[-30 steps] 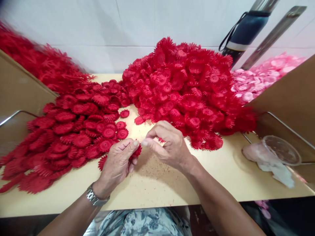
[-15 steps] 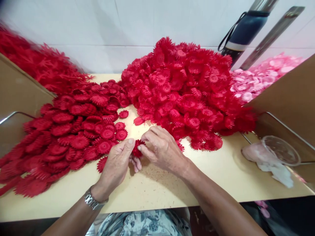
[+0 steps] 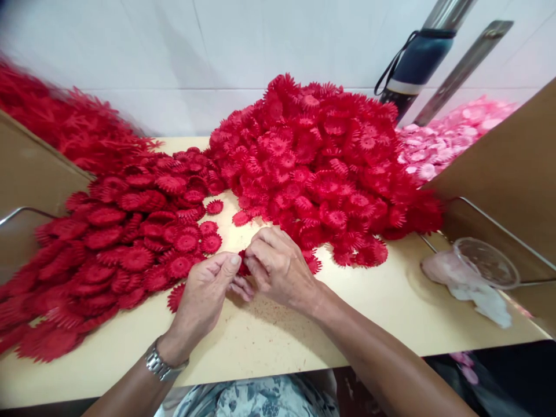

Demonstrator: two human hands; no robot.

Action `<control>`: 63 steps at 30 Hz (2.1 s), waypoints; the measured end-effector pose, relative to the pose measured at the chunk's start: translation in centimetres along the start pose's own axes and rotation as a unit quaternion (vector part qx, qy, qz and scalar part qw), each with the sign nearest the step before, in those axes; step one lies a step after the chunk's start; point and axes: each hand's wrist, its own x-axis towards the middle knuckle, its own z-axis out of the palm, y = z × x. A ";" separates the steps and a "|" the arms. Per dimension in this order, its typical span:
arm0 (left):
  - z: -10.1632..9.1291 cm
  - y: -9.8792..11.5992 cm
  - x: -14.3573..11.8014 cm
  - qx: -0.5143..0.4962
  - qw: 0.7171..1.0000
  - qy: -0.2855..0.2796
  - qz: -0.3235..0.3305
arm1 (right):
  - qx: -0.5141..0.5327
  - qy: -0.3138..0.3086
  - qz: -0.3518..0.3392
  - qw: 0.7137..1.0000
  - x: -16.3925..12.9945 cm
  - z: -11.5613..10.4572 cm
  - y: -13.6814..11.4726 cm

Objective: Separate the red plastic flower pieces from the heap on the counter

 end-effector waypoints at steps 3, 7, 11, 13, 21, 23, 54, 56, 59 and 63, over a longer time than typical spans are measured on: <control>0.1 0.2 0.0 -0.057 0.998 -0.010 -0.004 | 0.058 0.024 0.030 0.998 0.2 -0.4 0.0; 0.6 0.5 0.0 -0.116 0.993 0.002 -0.014 | 0.105 0.063 0.094 0.988 0.4 -0.7 -0.5; 0.9 0.8 -0.1 -0.116 0.993 0.004 -0.006 | 0.140 0.102 0.131 0.976 0.3 -0.8 -0.8; 0.7 0.8 -0.1 -0.118 0.993 0.011 -0.002 | 0.159 0.136 0.150 0.966 0.3 -1.1 -0.3; 0.0 0.6 -0.2 -0.073 0.997 0.006 0.007 | -0.165 0.364 0.200 0.895 -0.2 -7.5 3.7; 0.0 0.9 -0.2 -0.103 0.995 0.003 -0.005 | -0.287 0.309 0.213 0.881 -0.9 -9.2 4.5; 0.2 1.2 -0.5 -0.062 0.997 0.046 0.002 | 0.040 0.000 0.064 0.997 0.4 -3.9 -1.9; 0.4 1.3 -0.6 -0.049 0.998 0.042 0.010 | 0.095 -0.013 0.076 0.993 0.7 -3.4 -2.5; 0.5 1.3 -0.6 -0.037 0.998 0.050 0.015 | 0.136 -0.031 0.100 0.985 1.0 -2.6 -3.0; 0.3 0.9 -0.4 -0.017 0.997 0.078 0.021 | 0.070 -0.034 0.067 0.995 1.1 -1.9 -3.0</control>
